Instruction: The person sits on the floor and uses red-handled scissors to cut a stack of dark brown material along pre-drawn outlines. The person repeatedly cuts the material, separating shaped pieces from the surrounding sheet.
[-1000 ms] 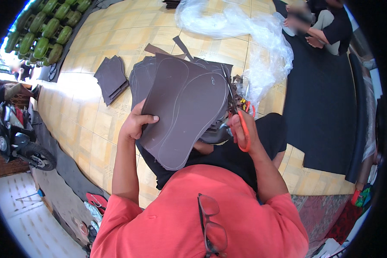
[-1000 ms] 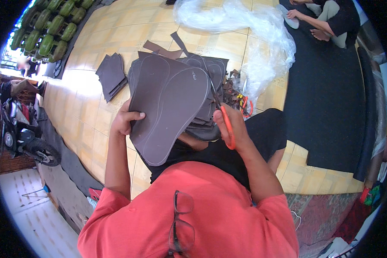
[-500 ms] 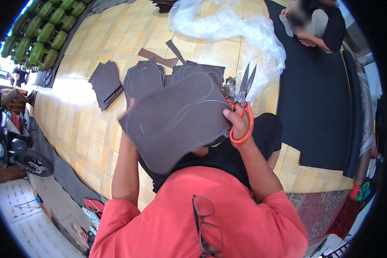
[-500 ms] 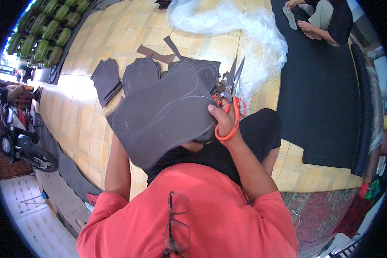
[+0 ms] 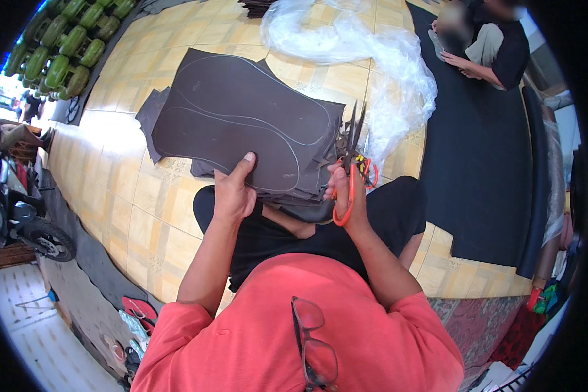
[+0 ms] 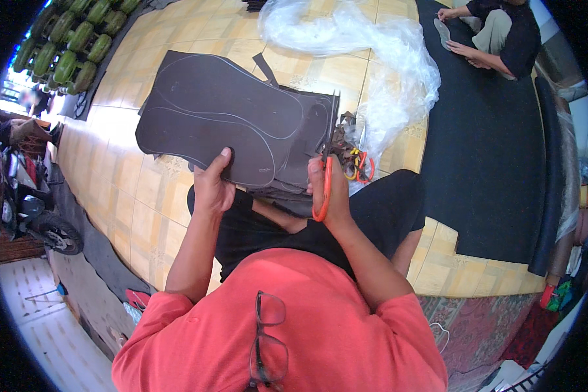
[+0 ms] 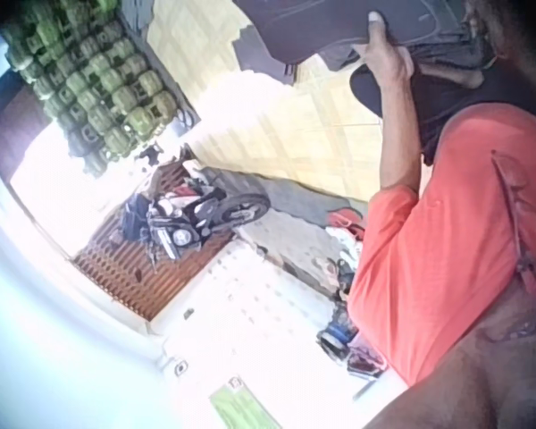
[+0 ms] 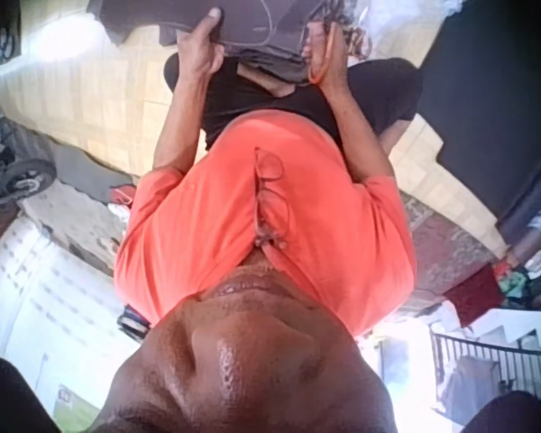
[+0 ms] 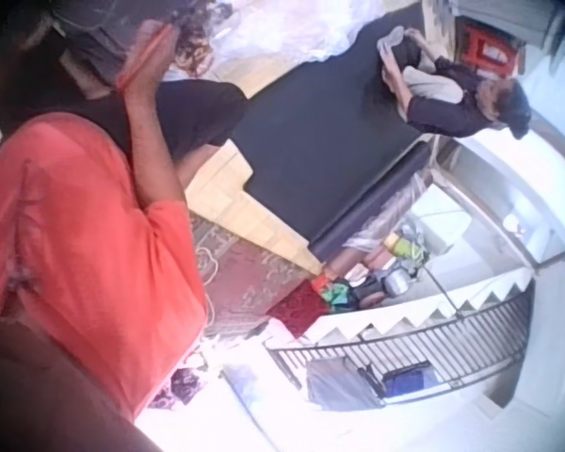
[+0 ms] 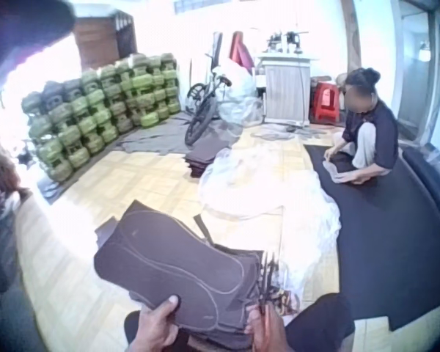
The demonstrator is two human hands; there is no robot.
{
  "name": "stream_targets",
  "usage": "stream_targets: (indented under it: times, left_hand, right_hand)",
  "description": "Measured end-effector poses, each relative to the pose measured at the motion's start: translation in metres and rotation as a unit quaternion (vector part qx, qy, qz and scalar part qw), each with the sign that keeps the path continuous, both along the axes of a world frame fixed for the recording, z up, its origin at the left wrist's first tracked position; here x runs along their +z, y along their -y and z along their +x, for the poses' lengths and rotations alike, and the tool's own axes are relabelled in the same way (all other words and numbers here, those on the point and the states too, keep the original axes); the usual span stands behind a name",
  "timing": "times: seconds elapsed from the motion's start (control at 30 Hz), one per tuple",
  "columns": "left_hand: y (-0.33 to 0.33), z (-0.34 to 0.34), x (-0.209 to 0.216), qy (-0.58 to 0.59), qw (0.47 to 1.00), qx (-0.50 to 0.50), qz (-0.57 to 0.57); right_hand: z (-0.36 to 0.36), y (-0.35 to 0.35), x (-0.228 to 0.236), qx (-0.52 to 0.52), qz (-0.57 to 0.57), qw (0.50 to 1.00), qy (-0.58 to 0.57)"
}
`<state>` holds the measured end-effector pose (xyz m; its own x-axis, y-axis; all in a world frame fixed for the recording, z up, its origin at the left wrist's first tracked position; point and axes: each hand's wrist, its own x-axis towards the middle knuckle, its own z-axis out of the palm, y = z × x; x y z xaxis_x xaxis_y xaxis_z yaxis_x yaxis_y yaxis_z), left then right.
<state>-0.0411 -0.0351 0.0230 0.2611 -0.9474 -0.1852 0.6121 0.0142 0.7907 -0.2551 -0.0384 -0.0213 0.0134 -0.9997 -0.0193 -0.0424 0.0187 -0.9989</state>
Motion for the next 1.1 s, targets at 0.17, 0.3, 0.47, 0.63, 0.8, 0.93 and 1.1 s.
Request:
stream_targets:
  times: [0.17,0.3,0.47,0.63,0.8,0.93,1.1]
  left_hand:
    - [-0.004,0.008,-0.008,0.026,1.0,0.016,0.007]
    - [-0.007,0.006,-0.01,0.034,0.999,0.001,0.009]
    - [-0.008,0.006,-0.009,0.035,0.999,-0.01,0.001]
    - [0.003,0.022,-0.001,0.04,0.999,-0.007,0.005]
    - [0.017,0.052,0.003,0.095,0.995,-0.012,0.004]
    - [0.023,0.066,0.003,0.14,0.989,-0.038,0.034]
    - [0.019,0.072,0.004,0.172,0.973,-0.121,0.094]
  right_hand:
    - [-0.002,0.007,0.005,0.041,-0.071,0.989,-0.126]
    - [-0.004,0.01,0.009,0.056,-0.087,0.985,-0.14]
    - [-0.008,0.01,0.014,0.075,-0.086,0.984,-0.14]
    - [-0.017,0.004,0.02,0.117,-0.031,0.984,-0.132]
    - [-0.025,-0.004,0.026,0.166,0.002,0.978,-0.128]
    - [-0.029,-0.011,0.012,0.188,0.016,0.977,-0.102]
    - [-0.028,-0.012,-0.012,0.122,0.055,0.986,-0.101]
